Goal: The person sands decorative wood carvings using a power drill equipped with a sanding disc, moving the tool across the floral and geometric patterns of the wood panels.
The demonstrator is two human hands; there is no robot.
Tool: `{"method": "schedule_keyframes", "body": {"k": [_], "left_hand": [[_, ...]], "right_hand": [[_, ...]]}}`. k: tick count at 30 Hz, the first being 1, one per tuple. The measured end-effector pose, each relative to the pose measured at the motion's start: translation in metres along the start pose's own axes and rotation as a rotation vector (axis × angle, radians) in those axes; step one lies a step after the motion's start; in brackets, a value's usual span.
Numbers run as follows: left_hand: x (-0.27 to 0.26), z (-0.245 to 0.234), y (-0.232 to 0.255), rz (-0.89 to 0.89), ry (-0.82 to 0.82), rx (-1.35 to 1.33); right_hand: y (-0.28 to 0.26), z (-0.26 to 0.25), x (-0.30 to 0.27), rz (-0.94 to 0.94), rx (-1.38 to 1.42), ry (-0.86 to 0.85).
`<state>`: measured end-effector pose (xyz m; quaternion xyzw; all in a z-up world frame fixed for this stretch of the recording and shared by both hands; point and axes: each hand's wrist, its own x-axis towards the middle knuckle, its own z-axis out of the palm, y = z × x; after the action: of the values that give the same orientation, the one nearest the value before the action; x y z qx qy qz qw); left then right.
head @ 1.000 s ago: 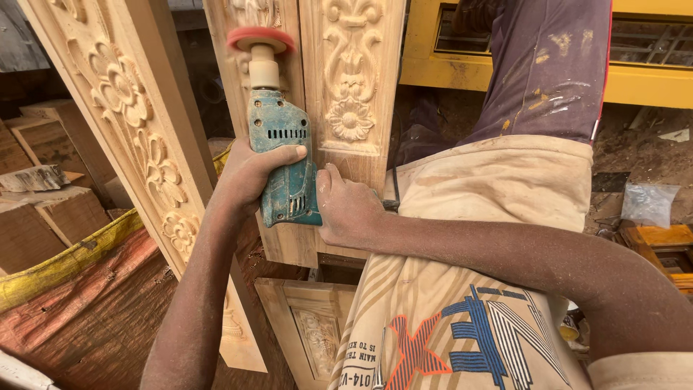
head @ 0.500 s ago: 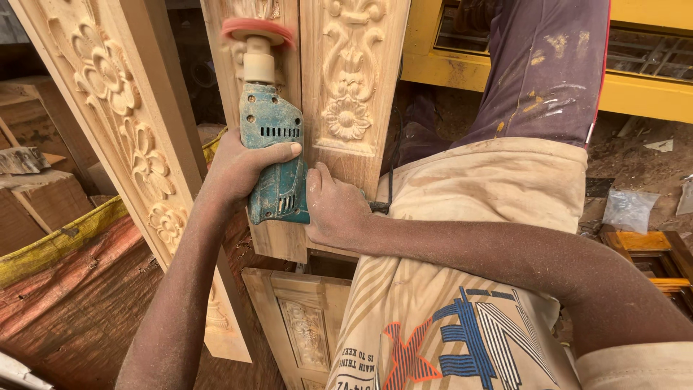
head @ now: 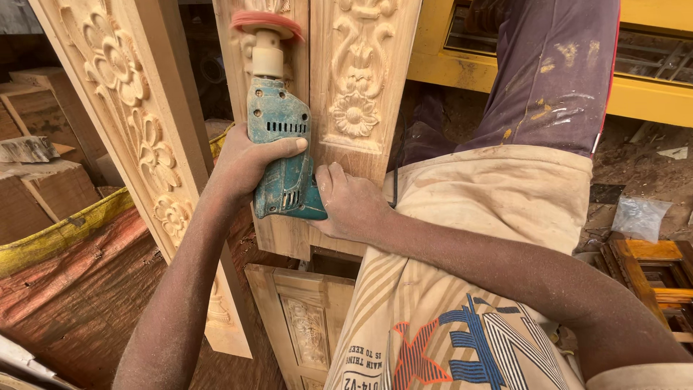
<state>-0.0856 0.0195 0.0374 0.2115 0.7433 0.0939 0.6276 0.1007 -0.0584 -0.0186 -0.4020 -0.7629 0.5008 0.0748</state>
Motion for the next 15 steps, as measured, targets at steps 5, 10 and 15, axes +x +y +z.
{"method": "schedule_keyframes", "body": {"k": [5, 10, 15], "left_hand": [[0.0026, -0.0017, -0.0020, -0.002, 0.005, 0.000], [0.0014, -0.0021, -0.0029, 0.021, -0.026, -0.033], [0.0060, -0.0029, -0.0051, 0.004, -0.009, 0.031]], "right_hand": [[0.0089, 0.0082, 0.0033, -0.051, 0.075, -0.010], [0.0072, 0.0088, 0.0033, -0.049, 0.074, 0.015], [0.0039, 0.0092, 0.0052, -0.025, 0.090, 0.001]]}}
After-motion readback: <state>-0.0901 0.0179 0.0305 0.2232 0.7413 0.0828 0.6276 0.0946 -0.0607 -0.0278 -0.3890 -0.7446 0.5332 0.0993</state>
